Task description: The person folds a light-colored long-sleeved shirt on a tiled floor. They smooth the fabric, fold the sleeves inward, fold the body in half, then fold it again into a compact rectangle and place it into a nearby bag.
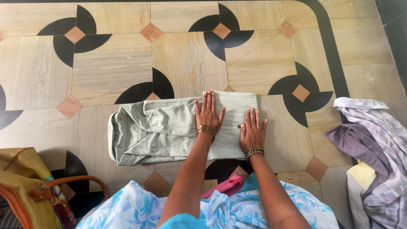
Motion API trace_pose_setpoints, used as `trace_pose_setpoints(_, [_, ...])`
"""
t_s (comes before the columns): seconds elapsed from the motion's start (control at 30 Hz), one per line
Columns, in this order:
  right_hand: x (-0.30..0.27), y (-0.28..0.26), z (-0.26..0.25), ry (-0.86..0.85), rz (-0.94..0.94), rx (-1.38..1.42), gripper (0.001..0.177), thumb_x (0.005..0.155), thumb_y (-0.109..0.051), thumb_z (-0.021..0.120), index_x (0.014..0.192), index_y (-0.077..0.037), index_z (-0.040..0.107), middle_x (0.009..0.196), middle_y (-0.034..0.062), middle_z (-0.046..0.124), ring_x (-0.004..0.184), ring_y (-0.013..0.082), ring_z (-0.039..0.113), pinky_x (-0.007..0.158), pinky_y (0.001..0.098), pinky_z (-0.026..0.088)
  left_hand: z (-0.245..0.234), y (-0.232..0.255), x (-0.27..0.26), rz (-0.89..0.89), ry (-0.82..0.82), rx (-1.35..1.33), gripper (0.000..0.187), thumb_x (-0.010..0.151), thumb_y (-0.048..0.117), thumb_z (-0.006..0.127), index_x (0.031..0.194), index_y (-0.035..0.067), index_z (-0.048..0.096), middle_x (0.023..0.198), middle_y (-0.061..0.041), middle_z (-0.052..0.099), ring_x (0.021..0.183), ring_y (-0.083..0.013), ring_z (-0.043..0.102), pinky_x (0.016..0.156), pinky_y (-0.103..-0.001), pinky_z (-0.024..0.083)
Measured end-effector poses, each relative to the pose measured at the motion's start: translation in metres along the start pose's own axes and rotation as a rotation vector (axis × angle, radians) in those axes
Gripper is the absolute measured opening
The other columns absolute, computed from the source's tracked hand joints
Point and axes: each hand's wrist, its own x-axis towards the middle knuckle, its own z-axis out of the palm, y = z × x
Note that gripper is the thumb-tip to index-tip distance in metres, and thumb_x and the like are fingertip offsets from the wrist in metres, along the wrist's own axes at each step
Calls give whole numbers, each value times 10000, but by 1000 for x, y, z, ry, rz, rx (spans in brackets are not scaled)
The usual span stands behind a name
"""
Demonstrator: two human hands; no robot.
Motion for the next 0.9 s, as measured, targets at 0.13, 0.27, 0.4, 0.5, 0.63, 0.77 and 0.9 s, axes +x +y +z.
trace_pose_setpoints(0.13, [-1, -1, -1, 17, -10, -4, 602, 1022, -340, 335, 1592, -151, 288, 1686, -1, 219, 1564, 182, 99, 1258, 534, 31, 1, -21, -9, 3, 122, 53, 766, 997, 579, 193, 1606, 128, 83, 1697, -18, 51, 1550, -190, -27, 1220, -569, -94])
trace_pose_setpoints(0.27, [-1, -1, -3, 13, -9, 4, 600, 1025, -347, 334, 1593, -158, 283, 1685, -6, 212, 1562, 182, 100, 1261, 536, 36, 4, -35, -19, -10, 103, 71, 742, 1008, 553, 202, 1616, 146, 81, 1699, -6, 40, 1552, -175, -35, 1224, -572, -109])
trace_pose_setpoints(0.4, [-1, -2, -4, 8, -7, -2, 595, 1028, -350, 330, 1593, -168, 282, 1683, -9, 214, 1558, 183, 103, 1258, 539, 40, 0, -47, -34, -1, 60, 60, 727, 1032, 529, 252, 1623, 142, 82, 1710, -8, 37, 1570, -179, -23, 1242, -558, -102])
trace_pose_setpoints(0.5, [-1, -1, -4, 17, -8, 18, 597, 1027, -348, 327, 1592, -160, 280, 1682, -1, 218, 1556, 188, 105, 1250, 542, 38, -11, -47, -44, -10, 114, 183, 727, 1040, 507, 270, 1626, 129, 66, 1708, -28, 2, 1564, -190, -36, 1240, -543, -85])
trace_pose_setpoints(0.63, [0, 0, -1, 10, -3, -11, 594, 1027, -354, 315, 1591, -171, 281, 1683, -15, 210, 1562, 179, 107, 1259, 538, 40, -28, -26, -48, -64, 9, 202, 737, 1045, 537, 219, 1616, 120, 12, 1697, -52, -98, 1544, -197, -93, 1238, -521, -44])
trace_pose_setpoints(0.77, [-1, 5, 9, 31, -10, 16, 601, 1027, -357, 323, 1595, -160, 286, 1686, 4, 216, 1562, 179, 112, 1256, 549, 53, -19, 40, -73, 155, -61, 68, 774, 1033, 559, 196, 1611, 84, -3, 1693, -89, -107, 1546, -210, -100, 1247, -486, -19])
trace_pose_setpoints(0.9, [2, 13, 25, 26, 10, -41, 601, 1034, -426, 359, 1588, -199, 300, 1676, -27, 244, 1552, 150, 127, 1250, 570, 92, 10, 84, -97, 282, 124, -25, 747, 1036, 508, 240, 1626, 75, 93, 1709, -113, 50, 1575, -253, 2, 1259, -481, 13])
